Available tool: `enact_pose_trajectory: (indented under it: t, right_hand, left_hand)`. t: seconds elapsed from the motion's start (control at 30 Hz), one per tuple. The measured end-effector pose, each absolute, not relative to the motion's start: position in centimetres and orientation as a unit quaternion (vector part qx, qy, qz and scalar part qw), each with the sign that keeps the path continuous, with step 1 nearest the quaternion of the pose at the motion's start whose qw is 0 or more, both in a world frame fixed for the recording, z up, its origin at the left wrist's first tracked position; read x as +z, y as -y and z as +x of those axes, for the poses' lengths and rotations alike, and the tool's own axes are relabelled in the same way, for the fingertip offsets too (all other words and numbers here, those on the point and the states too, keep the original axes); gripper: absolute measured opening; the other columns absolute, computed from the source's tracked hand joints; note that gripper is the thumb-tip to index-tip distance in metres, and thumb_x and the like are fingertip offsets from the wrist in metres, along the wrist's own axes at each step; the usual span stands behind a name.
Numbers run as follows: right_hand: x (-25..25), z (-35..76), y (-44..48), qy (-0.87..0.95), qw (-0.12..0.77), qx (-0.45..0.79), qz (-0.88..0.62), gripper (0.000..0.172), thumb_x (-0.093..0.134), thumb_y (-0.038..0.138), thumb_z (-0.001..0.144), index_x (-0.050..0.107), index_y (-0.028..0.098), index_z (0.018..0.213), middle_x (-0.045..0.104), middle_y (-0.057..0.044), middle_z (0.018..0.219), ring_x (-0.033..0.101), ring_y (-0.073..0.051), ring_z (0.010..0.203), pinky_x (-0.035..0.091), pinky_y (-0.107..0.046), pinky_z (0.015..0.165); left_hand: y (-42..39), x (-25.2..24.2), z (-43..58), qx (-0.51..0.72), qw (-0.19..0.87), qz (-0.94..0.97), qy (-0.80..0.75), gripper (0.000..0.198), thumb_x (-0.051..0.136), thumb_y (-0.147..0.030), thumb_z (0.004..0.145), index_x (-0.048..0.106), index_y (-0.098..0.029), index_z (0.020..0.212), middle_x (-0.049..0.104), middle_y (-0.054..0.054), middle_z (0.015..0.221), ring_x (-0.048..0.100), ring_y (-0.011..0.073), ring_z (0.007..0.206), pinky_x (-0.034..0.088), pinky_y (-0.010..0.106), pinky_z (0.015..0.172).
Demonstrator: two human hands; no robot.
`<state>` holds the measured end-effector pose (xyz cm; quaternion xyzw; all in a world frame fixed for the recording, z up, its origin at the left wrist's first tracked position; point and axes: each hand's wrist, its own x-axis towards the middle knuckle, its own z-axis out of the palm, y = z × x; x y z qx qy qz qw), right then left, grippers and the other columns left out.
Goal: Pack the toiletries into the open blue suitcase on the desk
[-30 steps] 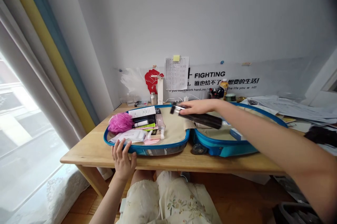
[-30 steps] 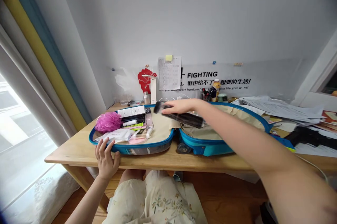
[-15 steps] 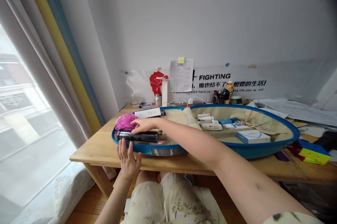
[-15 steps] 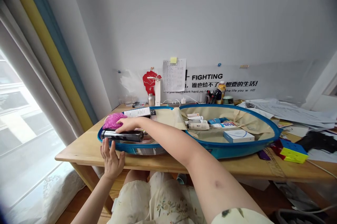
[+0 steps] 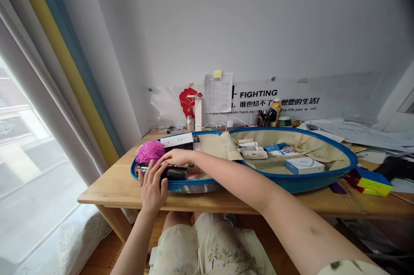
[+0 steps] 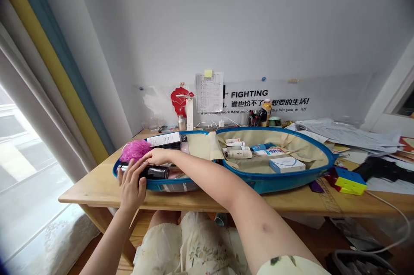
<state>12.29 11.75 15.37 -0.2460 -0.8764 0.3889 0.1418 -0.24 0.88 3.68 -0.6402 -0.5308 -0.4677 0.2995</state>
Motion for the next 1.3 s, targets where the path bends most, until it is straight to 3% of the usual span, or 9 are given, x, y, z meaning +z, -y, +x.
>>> enact_pose_trajectory:
  t: [0.1,0.2,0.37,0.47,0.53,0.7,0.83,1.03,1.3]
  right_hand:
    - [15.4,12.4,-11.9,0.881,0.103,0.387,-0.25,0.019,0.07,0.037,0.082,0.074,0.026,0.098,0.075,0.001,0.09,0.069,-0.022,0.092,0.055,-0.035,0.087]
    - [16.7,14.2,-12.5,0.877,0.111,0.373,-0.28,0.025,0.071,0.041,0.081,0.073,0.027,0.102,0.074,0.001,0.091,0.069,-0.02,0.083,0.056,-0.033,0.079]
    - [20.3,23.5,-15.6,0.877,0.136,0.306,-0.345,0.036,0.059,0.039,0.087,0.067,0.025,0.12,0.071,-0.003,0.114,0.067,-0.017,0.086,0.053,-0.031,0.079]
    - [21.4,31.2,-17.5,0.869,0.128,0.232,-0.419,0.041,0.058,0.04,0.085,0.068,0.021,0.12,0.072,-0.007,0.105,0.066,-0.018,0.085,0.051,-0.033,0.084]
    - [21.1,35.9,-18.3,0.857,0.099,0.187,-0.471,0.039,0.062,0.044,0.08,0.072,0.02,0.109,0.072,-0.009,0.099,0.066,-0.021,0.085,0.05,-0.035,0.083]
    - [18.3,43.5,-18.3,0.82,0.012,0.114,-0.561,0.035,0.07,0.04,0.071,0.073,0.02,0.1,0.071,-0.011,0.109,0.065,-0.027,0.098,0.049,-0.034,0.083]
    - [16.8,47.1,-18.1,0.777,-0.071,0.078,-0.62,0.03,0.069,0.04,0.078,0.071,0.019,0.099,0.069,-0.011,0.112,0.063,-0.026,0.105,0.048,-0.035,0.089]
    - [15.1,52.1,-17.1,0.664,-0.216,0.061,-0.713,0.038,0.06,0.047,0.091,0.063,0.017,0.114,0.063,-0.009,0.121,0.06,-0.019,0.109,0.049,-0.043,0.098]
    - [13.0,54.2,-16.6,0.603,-0.25,0.094,-0.752,0.038,0.057,0.05,0.092,0.064,0.02,0.115,0.062,-0.008,0.124,0.06,-0.02,0.11,0.051,-0.041,0.097]
  left_hand:
    - [-1.0,4.3,-0.6,-0.447,0.296,-0.668,0.517,0.043,0.032,-0.036,0.102,0.06,-0.021,0.132,0.067,0.011,0.128,0.051,0.0253,0.131,0.016,0.044,0.12]
    - [-0.9,4.3,-0.8,-0.446,0.305,-0.669,0.51,0.042,0.033,-0.036,0.102,0.061,-0.019,0.129,0.068,0.012,0.124,0.054,0.025,0.126,0.022,0.041,0.117]
    - [-0.8,3.8,-0.5,-0.458,0.305,-0.663,0.507,0.042,0.034,-0.035,0.102,0.061,-0.019,0.129,0.067,0.012,0.126,0.053,0.0255,0.127,0.024,0.041,0.114]
    - [-1.0,3.4,-0.2,-0.478,0.309,-0.65,0.503,0.042,0.033,-0.034,0.102,0.061,-0.019,0.129,0.066,0.013,0.126,0.052,0.0259,0.128,0.025,0.041,0.113]
    - [-1.1,3.1,-0.1,-0.49,0.309,-0.64,0.505,0.043,0.032,-0.035,0.102,0.06,-0.019,0.13,0.066,0.013,0.125,0.051,0.0264,0.129,0.026,0.042,0.113]
    - [-1.3,2.7,-0.5,-0.492,0.309,-0.64,0.503,0.045,0.033,-0.036,0.101,0.059,-0.021,0.134,0.066,0.012,0.126,0.05,0.027,0.131,0.026,0.043,0.113]
    - [-1.1,2.8,-0.8,-0.474,0.319,-0.66,0.487,0.045,0.034,-0.035,0.101,0.057,-0.021,0.136,0.066,0.013,0.125,0.05,0.0271,0.131,0.027,0.042,0.112]
    - [-1.0,2.5,-0.7,-0.484,0.326,-0.648,0.488,0.046,0.033,-0.036,0.101,0.057,-0.02,0.137,0.065,0.014,0.126,0.049,0.0281,0.132,0.028,0.043,0.111]
    - [-1.1,2.3,-0.7,-0.483,0.324,-0.646,0.494,0.046,0.032,-0.038,0.102,0.058,-0.019,0.134,0.065,0.014,0.127,0.049,0.0278,0.132,0.029,0.043,0.111]
